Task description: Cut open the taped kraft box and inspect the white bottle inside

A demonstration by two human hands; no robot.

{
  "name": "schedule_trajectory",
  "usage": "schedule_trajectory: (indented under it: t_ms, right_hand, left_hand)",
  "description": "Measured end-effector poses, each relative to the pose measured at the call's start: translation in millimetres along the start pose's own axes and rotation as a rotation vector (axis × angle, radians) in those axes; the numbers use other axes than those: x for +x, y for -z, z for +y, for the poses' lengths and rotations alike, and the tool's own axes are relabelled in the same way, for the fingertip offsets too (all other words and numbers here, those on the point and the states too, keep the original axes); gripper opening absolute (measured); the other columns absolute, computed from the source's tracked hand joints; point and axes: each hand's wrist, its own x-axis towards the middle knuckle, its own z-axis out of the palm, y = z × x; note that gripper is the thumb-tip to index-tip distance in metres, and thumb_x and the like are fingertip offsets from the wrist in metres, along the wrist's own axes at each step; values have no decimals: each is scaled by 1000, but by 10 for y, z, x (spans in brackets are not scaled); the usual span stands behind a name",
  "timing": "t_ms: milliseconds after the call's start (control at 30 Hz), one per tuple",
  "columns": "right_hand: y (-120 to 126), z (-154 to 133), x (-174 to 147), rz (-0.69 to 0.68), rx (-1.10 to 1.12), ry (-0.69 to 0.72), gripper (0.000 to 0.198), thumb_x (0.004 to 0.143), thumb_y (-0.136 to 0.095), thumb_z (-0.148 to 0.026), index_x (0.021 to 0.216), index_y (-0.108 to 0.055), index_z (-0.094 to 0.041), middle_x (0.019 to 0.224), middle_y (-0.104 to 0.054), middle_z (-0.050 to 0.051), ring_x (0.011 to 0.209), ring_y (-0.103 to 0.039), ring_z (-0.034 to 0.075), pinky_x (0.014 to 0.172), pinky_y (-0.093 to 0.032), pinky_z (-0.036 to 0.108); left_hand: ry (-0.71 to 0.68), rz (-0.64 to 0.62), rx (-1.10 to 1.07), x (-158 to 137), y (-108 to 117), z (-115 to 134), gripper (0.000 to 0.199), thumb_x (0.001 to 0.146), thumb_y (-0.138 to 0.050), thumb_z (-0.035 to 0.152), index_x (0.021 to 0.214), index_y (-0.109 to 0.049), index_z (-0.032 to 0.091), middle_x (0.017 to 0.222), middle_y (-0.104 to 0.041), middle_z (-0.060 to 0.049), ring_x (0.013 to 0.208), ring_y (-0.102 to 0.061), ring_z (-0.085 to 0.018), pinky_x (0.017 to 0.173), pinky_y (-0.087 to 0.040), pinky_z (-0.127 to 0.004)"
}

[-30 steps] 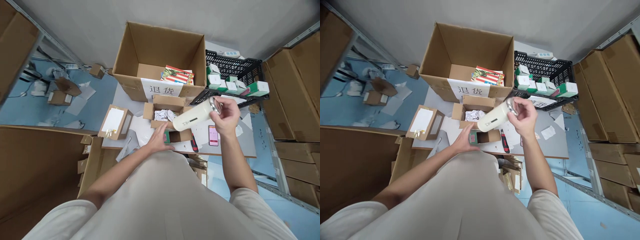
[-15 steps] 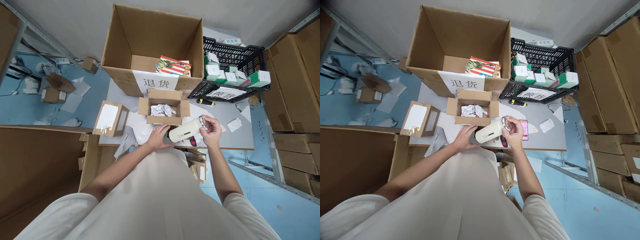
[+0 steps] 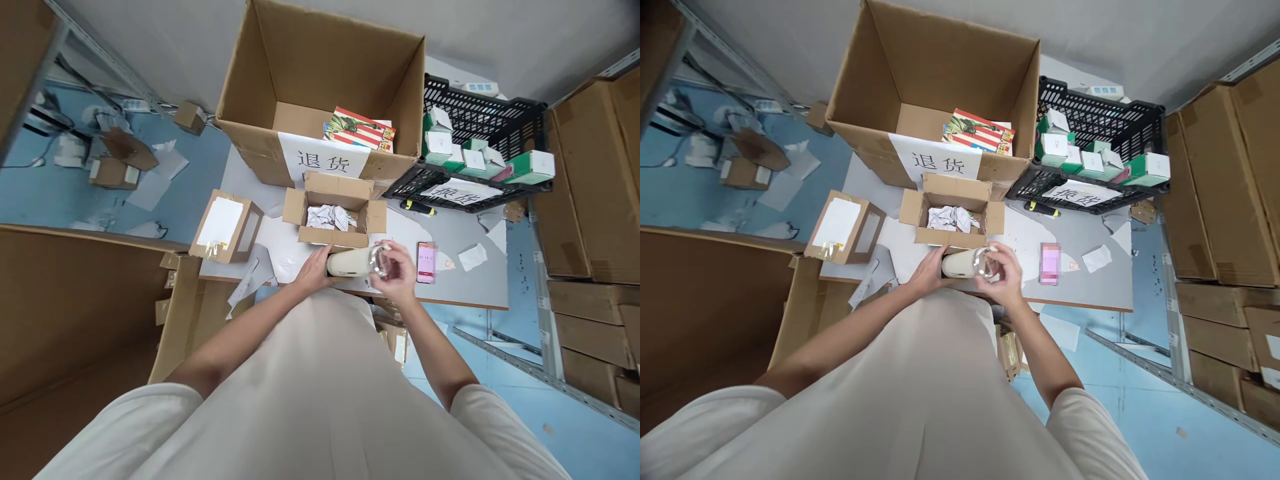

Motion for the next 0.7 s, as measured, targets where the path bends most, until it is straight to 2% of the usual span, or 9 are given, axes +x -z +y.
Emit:
schedule_trajectory:
  t_ms: [67, 133, 233, 367, 500, 600, 700]
  right_hand:
    - [-166, -63, -90, -146, -87, -6, 49, 68, -72, -27, 113, -54, -25, 124, -55, 13, 114, -58, 28, 88, -55, 46]
    - [-364, -99, -177, -223, -166, -70, 48, 69, -68, -23, 115, -53, -23, 124, -56, 15, 114, -58, 27, 84, -56, 43]
    - [-631, -107, -275, -192, -275, -135, 45, 70, -64, -21, 113, -52, -20, 121, -57, 16, 114, -57, 27, 89, -53, 44]
    - [-835, -109, -331, -122, -470, -119, 41, 69, -64, -24, 108, -54, -20, 116, -62, 14, 112, -57, 29, 102, -41, 53]
    - [-936, -134, -350, -109, -471, -206, 43, 70, -62, -25, 111, -53, -18, 121, -59, 17, 116, -54, 29, 98, -45, 47]
    - [-951, -115, -366, -159, -454, -265, 43, 70, -63, -24, 111, -53, -17, 124, -57, 18, 120, -52, 29, 99, -46, 44]
    - [-888, -54, -374, -212, -428, -256, 43, 69, -62, -22, 111, -52, -17, 126, -56, 18, 121, -52, 28, 97, -48, 41]
  left_hand:
    - [25, 33, -8, -38, -32, -4, 98, 62, -79, 33, 142, -26, 13, 128, -52, -19, 121, -51, -34, 99, -46, -49]
    - [52, 65, -2, -71, -62, -6, 99, 58, -80, 26, 141, -27, 12, 129, -52, -19, 120, -51, -34, 99, -46, -49]
    - [94, 122, 13, -100, -93, -11, 94, 57, -75, 19, 139, -30, 12, 127, -53, -19, 118, -52, -34, 99, -46, -48]
    - [144, 186, -6, -103, -115, -14, 81, 63, -68, 17, 136, -33, 12, 123, -55, -18, 115, -54, -32, 97, -46, -47]
    - [164, 209, -60, -111, -116, -13, 75, 65, -66, 20, 133, -35, 14, 123, -54, -17, 114, -54, -30, 96, -46, -47]
    - [114, 175, -123, -135, -25, -47, 79, 63, -67, 23, 135, -35, 12, 126, -53, -19, 117, -52, -32, 97, -46, -49]
    - [-36, 6, -243, -134, 165, -124, 87, 61, -70, 27, 139, -35, 14, 133, -50, -19, 123, -50, -32, 100, -45, -49]
